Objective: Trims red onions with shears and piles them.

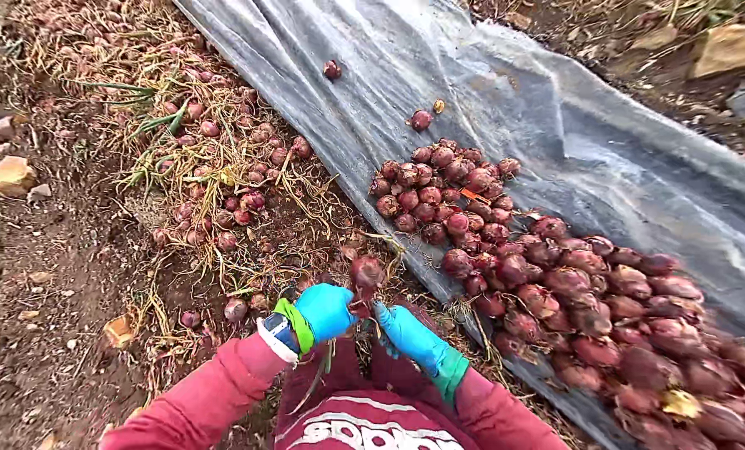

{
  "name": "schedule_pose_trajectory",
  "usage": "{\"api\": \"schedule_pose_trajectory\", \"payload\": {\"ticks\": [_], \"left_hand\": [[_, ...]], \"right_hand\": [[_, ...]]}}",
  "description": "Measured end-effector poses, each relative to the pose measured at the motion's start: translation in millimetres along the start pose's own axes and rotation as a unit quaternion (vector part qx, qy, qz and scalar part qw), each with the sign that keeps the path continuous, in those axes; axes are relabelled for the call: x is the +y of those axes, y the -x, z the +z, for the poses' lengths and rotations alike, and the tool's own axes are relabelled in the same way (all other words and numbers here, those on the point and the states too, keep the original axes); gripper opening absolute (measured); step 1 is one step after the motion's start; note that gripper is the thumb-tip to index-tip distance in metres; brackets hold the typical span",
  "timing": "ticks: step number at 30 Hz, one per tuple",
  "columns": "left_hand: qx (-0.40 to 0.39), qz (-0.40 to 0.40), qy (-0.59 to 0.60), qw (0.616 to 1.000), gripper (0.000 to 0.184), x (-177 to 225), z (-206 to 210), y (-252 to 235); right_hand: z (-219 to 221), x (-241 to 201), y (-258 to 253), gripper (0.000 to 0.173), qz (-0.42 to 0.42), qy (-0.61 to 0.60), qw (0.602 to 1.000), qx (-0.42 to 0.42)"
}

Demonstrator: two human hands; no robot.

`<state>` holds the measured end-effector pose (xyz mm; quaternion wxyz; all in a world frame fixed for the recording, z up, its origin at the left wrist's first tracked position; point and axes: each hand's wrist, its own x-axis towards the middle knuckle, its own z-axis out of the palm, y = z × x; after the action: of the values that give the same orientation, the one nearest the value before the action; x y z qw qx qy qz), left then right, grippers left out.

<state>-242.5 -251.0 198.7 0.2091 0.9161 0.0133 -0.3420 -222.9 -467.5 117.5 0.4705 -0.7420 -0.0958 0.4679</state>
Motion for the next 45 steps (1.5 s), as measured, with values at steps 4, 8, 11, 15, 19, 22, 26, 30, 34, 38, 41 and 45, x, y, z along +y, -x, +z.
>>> {"api": "schedule_pose_trajectory", "payload": {"ticks": [4, 8, 11, 15, 19, 22, 26, 30, 34, 38, 41, 45], "left_hand": [[0.068, 0.043, -0.018, 0.997, 0.026, 25, -29, 7], [0.297, -0.115, 0.106, 0.942, 0.027, -98, -72, 48], [0.190, -0.259, 0.009, 0.947, 0.037, -218, -29, 109], [-0.052, -0.345, 0.030, 0.937, 0.046, -280, 50, 108], [0.136, -0.389, 0.274, 0.869, 0.047, -280, 109, 0], [0.106, -0.489, 0.305, 0.810, 0.076, -290, 149, -77], [0.116, -0.489, 0.272, 0.821, 0.074, -296, 135, -80], [0.157, -0.291, 0.362, 0.871, 0.057, -238, 68, -28], [0.061, -0.144, 0.268, 0.951, 0.059, -168, 32, -15], [0.018, -0.065, 0.111, 0.992, 0.057, -100, -8, -16], [0.099, 0.090, 0.071, 0.988, 0.035, -48, -37, -17], [0.206, 0.191, 0.125, 0.951, 0.035, 33, -36, -41]], "right_hand": [[-21, -29, 37, 0.084, -0.088, -0.038, 0.983, 0.154], [-58, -41, 31, 0.082, -0.158, -0.177, 0.925, 0.297], [-56, -36, 20, 0.087, -0.116, -0.106, 0.949, 0.273], [-13, -3, -29, 0.090, 0.013, -0.048, 0.990, 0.130], [35, 16, -64, 0.085, 0.074, -0.079, 0.993, 0.044], [49, 21, -77, 0.083, 0.112, -0.087, 0.990, 0.013], [46, 22, -91, 0.081, 0.164, -0.117, 0.979, 0.016], [61, 24, -113, 0.080, 0.191, -0.160, 0.968, -0.038], [81, -20, -113, 0.071, 0.091, -0.164, 0.977, -0.102], [59, -59, -85, 0.086, 0.027, -0.120, 0.991, 0.048], [17, -68, -56, 0.073, -0.046, -0.157, 0.963, 0.216], [-36, -62, -32, 0.064, -0.123, -0.270, 0.881, 0.367]]}}
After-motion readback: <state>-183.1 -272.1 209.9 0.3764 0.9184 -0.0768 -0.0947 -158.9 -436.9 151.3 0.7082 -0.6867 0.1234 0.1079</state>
